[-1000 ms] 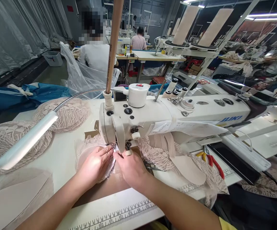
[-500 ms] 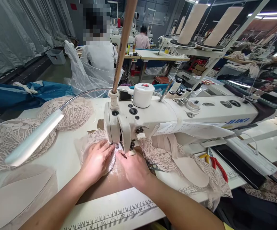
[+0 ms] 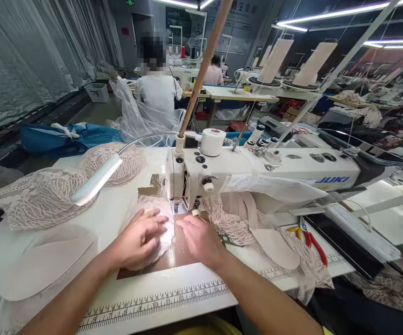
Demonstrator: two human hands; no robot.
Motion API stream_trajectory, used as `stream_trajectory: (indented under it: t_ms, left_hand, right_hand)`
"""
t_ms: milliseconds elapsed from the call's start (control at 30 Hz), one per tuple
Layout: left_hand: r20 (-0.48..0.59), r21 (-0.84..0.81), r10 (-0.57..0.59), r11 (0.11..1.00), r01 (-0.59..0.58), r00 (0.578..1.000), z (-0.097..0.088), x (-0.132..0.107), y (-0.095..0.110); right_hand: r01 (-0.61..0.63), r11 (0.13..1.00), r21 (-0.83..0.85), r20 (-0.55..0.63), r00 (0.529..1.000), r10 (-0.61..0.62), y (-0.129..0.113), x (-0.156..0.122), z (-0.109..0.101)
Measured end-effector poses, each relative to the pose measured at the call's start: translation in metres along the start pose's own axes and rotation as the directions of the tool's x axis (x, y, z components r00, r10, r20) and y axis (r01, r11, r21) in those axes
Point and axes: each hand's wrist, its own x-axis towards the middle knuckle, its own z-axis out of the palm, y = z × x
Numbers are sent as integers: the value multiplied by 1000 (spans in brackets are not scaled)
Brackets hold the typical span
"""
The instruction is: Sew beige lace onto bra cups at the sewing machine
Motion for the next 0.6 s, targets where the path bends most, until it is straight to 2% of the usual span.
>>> stream_trajectory:
  t_ms: [67,133,267,367,433,533,600]
  left_hand:
    - [100,-105,131,987,-121,986,-5,-15,10]
    - [53,-150,169,976,-159,984,-7,-27,18]
    - [-191,-112,16,993,-38,981,-1,-29,21]
    - [-175,29,-19,999,24,984,11,-20,18]
    - [-123,142,-4,990,21,992,20,-14,18]
    - [-84,235,12,972,8,996,29,-12,17]
    - [-68,259,15,966,3,998,31,-15,12]
  right_hand:
    - [45,998,50,-50,998,-42,2,-2,1]
    - [66,995,77,-79,995,-60,3,-2,1]
    - [80,993,86,-102,992,-71,0,-1,-3]
    - [136,983,126,-110,986,-123,-3,-2,-8]
    - [241,953,183,-72,970,-231,-5,-4,-10]
    - [426,877,222,53,893,-447,-8,-7,-9]
    - [478,860,182,156,849,-505,-9,-9,-7]
